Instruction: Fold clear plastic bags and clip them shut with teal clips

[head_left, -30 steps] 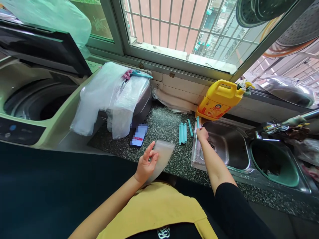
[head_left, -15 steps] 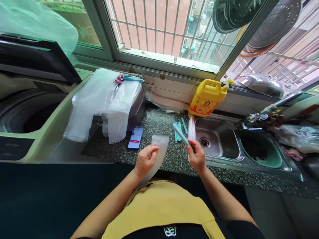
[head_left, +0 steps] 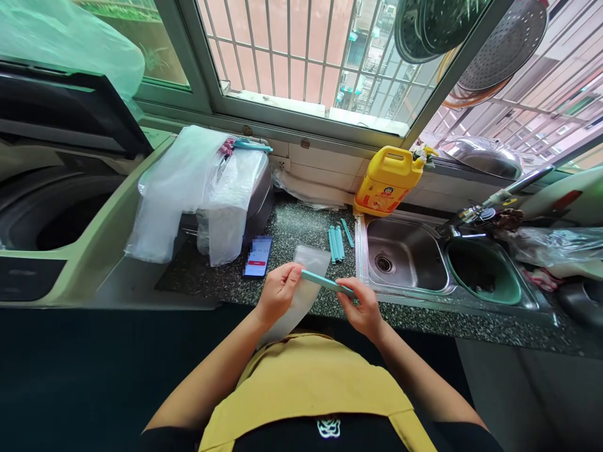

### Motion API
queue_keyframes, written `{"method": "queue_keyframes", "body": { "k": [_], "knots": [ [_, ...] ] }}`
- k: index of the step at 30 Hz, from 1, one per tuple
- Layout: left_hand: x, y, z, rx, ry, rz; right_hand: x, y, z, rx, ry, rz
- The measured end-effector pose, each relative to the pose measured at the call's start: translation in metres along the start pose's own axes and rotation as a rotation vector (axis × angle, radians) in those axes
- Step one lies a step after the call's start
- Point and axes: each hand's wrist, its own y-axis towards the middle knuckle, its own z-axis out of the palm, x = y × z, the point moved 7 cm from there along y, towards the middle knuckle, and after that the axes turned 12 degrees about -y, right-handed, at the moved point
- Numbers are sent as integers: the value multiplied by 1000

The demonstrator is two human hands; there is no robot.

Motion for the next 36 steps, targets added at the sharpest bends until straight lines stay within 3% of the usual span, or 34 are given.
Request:
{"method": "queue_keyframes", "body": {
  "k": [3, 11, 18, 36],
  "knots": [
    [5, -3, 0, -3, -37, -28, -3, -2, 2, 35, -100, 12],
    [26, -11, 3, -43, -308, -198, 6, -7, 2, 25, -245, -181],
    [31, -15, 5, -41, -202, -187, 8, -12, 4, -7, -297, -225],
    [45, -30, 6, -94, -390, -307, 17, -24, 2, -73, -293, -332]
  ]
}}
